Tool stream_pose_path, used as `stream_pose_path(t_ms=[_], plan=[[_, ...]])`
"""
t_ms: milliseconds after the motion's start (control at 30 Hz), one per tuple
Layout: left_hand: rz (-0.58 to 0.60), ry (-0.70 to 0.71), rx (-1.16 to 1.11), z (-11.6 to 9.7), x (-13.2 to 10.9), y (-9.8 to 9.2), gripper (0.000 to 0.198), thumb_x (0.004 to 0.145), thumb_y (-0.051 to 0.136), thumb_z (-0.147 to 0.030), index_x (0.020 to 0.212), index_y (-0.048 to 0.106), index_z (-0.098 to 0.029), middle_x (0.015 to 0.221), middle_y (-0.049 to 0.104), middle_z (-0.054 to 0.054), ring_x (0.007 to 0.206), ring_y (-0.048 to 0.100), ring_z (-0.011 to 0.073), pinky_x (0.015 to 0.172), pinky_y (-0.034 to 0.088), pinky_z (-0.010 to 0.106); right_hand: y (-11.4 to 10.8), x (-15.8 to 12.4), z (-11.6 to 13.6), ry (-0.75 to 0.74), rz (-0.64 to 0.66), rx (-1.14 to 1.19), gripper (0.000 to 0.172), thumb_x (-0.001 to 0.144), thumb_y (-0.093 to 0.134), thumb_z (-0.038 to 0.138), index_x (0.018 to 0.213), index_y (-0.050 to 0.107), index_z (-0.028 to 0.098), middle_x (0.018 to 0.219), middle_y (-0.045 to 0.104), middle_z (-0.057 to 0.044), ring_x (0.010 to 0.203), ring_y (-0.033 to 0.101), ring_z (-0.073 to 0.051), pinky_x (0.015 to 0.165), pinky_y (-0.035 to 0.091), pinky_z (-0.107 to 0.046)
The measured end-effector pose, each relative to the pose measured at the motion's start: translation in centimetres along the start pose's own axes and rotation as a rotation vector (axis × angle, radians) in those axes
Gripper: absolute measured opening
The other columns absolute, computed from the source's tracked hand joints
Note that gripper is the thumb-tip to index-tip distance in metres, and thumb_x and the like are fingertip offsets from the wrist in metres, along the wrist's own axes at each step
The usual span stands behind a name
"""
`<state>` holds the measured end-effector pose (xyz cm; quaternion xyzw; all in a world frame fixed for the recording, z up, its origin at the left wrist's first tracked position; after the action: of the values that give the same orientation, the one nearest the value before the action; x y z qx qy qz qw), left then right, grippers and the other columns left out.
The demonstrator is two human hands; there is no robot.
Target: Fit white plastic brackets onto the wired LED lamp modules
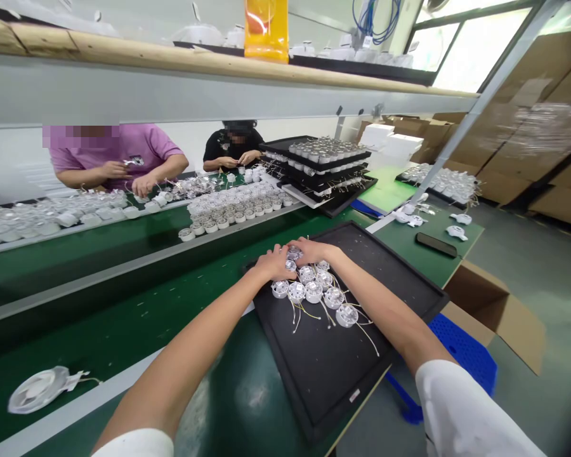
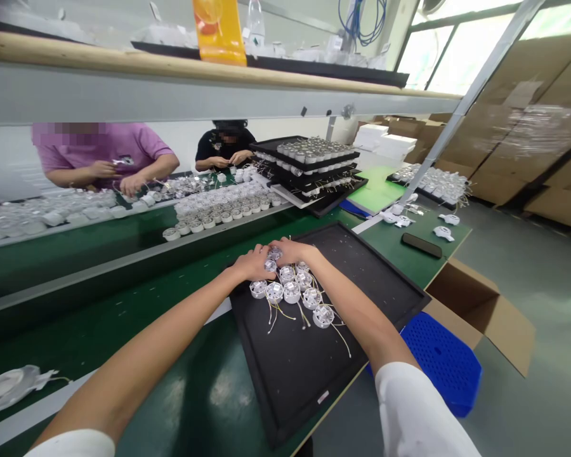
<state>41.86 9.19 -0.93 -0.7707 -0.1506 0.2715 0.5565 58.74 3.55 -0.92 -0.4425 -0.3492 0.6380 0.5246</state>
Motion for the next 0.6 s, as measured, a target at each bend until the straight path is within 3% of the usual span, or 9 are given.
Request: stream_pose_path(t_ms=[167, 300, 600], plan=[[-0.013, -0.013, 0.018, 0.5, 0.4, -0.1, 0.110, 0.070, 0.072, -0.071, 0.160, 0.031, -0.024, 0.163, 0.039, 0.022, 0.140, 0.052, 0.0466, 0.100, 0.055, 0.051, 0.5, 0.6, -0.2, -0.010, 0.008, -0.012, 0.094, 0.075, 0.079, 0.039, 0.161, 0.042, 0.029, 0.145, 0.055, -0.014, 0.114, 0.068, -0.030, 0.091, 0.060, -0.041], [-0.005, -0.019, 0.024, 0.3, 0.5, -0.8, 0.108, 0.068, 0.073, -0.073, 0.157, 0.036, -0.024, 0.160, 0.044, 0.021, 0.138, 0.056, 0.0449, 0.100, 0.055, 0.049, 0.2, 1.1, -0.2, -0.030, 0.004, -0.037, 0.092, 0.070, 0.085, 0.035, 0.154, 0.049, 0.024, 0.137, 0.060, -0.014, 0.112, 0.068, -0.030, 0.091, 0.059, -0.042], [-0.079, -0.005, 0.026, -0.9, -0.3, -3.8, 0.102, 0.071, 0.071, -0.072, 0.155, 0.039, -0.024, 0.155, 0.050, 0.018, 0.127, 0.066, 0.0389, 0.092, 0.058, 0.042, -3.2, 0.0, 0.6, -0.095, -0.109, -0.045, 0.086, 0.070, 0.083, 0.025, 0.150, 0.052, 0.023, 0.129, 0.061, -0.011, 0.122, 0.063, -0.031, 0.101, 0.056, -0.042]])
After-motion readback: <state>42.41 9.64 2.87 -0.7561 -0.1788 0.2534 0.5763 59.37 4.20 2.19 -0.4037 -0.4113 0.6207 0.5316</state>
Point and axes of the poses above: each hand's wrist, its own x-axis towards the middle knuckle, its own y-axis out of the palm, z = x × y, the point moved 3 cm from there along x, towards the middle knuckle
